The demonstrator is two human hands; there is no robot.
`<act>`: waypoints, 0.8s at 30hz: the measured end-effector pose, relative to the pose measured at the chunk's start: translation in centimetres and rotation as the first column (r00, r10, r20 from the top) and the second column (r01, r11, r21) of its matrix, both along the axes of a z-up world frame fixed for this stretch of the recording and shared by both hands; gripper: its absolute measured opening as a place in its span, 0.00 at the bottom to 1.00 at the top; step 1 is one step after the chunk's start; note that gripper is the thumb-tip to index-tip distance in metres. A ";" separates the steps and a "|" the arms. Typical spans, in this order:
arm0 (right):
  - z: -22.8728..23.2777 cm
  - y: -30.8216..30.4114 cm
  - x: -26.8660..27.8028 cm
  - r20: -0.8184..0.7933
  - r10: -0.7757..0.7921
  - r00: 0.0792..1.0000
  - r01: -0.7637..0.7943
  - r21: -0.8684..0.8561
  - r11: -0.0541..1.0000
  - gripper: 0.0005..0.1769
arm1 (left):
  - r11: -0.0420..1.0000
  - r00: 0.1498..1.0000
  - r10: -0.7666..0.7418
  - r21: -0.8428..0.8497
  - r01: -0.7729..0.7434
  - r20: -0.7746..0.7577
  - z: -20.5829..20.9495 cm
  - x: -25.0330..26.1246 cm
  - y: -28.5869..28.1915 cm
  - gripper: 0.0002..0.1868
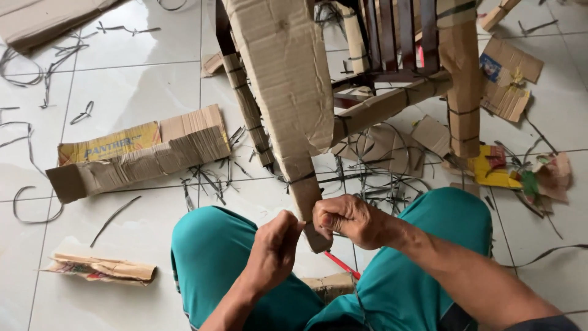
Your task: Securing cardboard protective padding to the legs of a wooden chair using plastic straps and a utility knife.
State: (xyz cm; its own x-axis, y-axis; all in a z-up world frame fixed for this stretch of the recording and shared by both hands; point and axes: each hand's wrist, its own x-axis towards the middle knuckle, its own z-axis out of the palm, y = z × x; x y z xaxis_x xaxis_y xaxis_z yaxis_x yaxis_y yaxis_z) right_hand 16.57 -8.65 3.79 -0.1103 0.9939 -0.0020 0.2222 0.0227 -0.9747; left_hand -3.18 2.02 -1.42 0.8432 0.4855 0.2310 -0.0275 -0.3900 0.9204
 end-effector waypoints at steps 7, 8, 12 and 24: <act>-1.4 -2.9 -0.9 -0.046 -0.135 0.990 0.138 0.063 0.988 0.26 | 0.974 0.983 0.161 -0.175 -0.144 0.084 3.3 0.1 -1.3 0.12; -1.4 -3.1 -1.1 0.051 -0.148 0.988 0.137 0.177 0.975 0.22 | 0.964 0.979 0.196 -0.193 -0.183 0.050 2.9 0.1 -1.4 0.11; -1.9 -3.5 -1.7 0.238 -0.223 0.945 0.112 0.404 0.908 0.16 | 0.976 0.984 0.164 -0.154 -0.151 0.073 3.4 0.6 -1.3 0.09; -0.2 -3.0 -2.6 0.306 -0.339 0.890 0.116 0.567 0.816 0.08 | 0.944 0.993 -0.004 0.329 -0.036 0.120 3.1 1.0 -1.3 0.09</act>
